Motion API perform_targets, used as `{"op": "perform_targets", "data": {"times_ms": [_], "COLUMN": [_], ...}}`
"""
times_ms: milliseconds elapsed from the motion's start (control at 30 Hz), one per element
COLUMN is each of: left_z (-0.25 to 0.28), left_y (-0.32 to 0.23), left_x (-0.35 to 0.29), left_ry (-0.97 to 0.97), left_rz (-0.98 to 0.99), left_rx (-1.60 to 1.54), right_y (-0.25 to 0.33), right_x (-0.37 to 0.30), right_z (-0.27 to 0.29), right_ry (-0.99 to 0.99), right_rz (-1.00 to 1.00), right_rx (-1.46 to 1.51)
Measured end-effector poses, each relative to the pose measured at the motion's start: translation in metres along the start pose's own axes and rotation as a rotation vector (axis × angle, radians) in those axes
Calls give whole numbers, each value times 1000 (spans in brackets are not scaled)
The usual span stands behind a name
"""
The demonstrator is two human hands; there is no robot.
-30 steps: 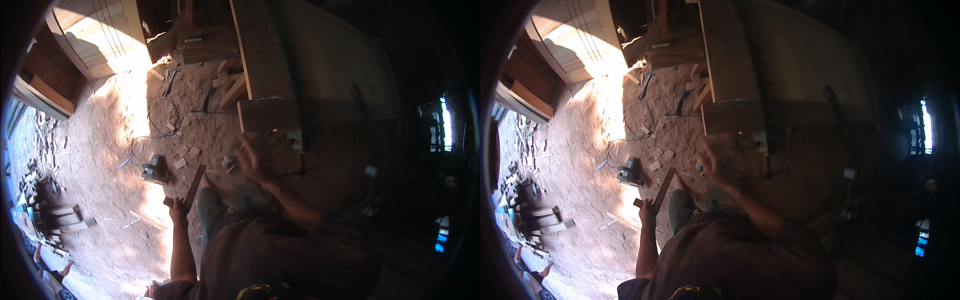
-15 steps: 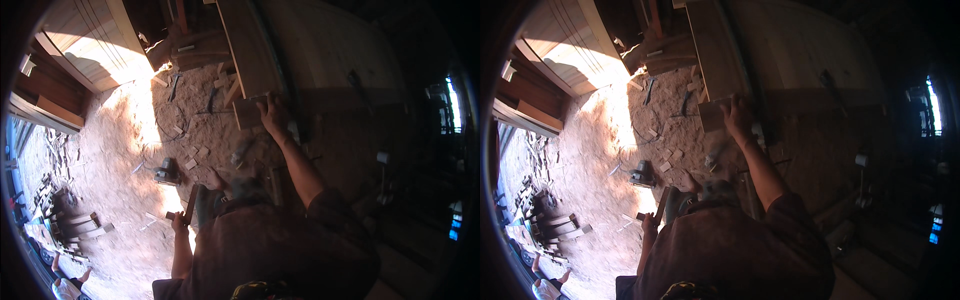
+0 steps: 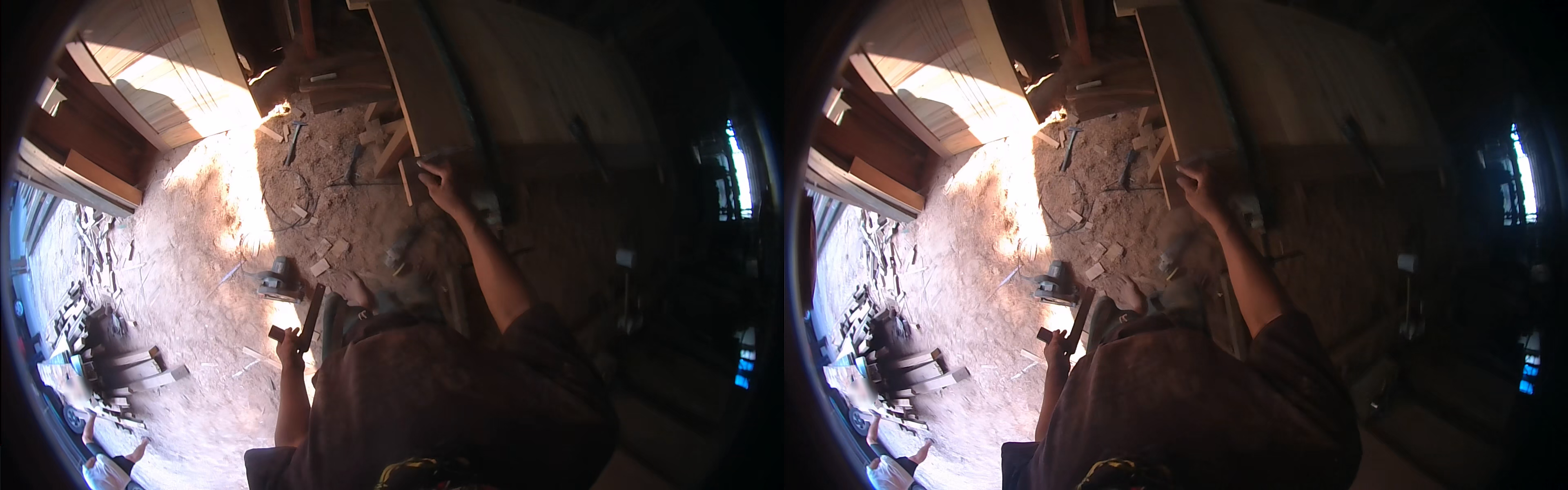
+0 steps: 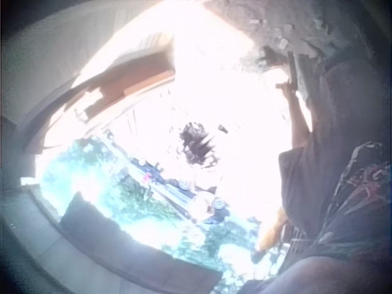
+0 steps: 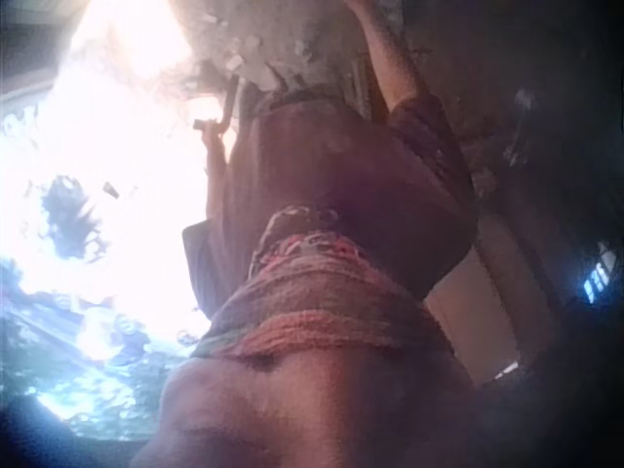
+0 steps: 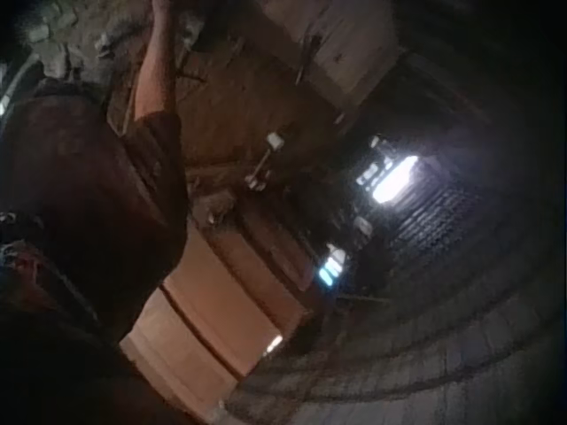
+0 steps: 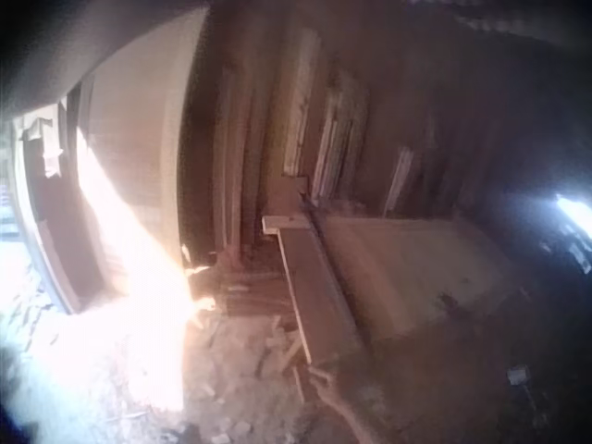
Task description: The person lifts and positions a large curved wooden panel, then uses a metal bar to measure and mark it. They then use a hammer to drive nails into the panel to secure it to a wooden frame.
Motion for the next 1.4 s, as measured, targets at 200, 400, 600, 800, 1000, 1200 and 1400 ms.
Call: {"op": "perform_targets", "data": {"times_ms": [200, 400, 600, 800, 1000, 1200, 1400], "left_z": [41, 63, 61, 21, 6, -40, -87], "left_y": [19, 70, 75, 52, 19, -12, -44], "left_x": [6, -9, -66, -97, -119, -82, -46], "left_ry": [-170, -310, -461, -574, -524, -445, -385], "left_rz": [15, 156, 197, 241, 140, 157, 37], "left_rx": [-115, -275, -371, -519, -416, -376, -323], "right_y": [40, 82, 76, 1, 53, 45, 8], "right_x": [-17, 4, 82, 187, 193, 197, 134], "right_z": [-48, -111, -172, -221, -230, -211, -241], "right_ry": [350, 377, 422, -169, 469, 676, 586], "right_rz": [-354, -729, -689, -94, -147, 240, 197], "right_rx": [540, 853, 550, -259, -529, -634, -207]}}
Point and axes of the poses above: each hand's wrist, its own x-axis towards the middle knuckle, its own z-axis out of the back of the hand, y = z × x, the point moved 6 cm from there along x, towards the middle knuckle, and after that the axes turned 4 degrees about -y, right-handed, at the moved point
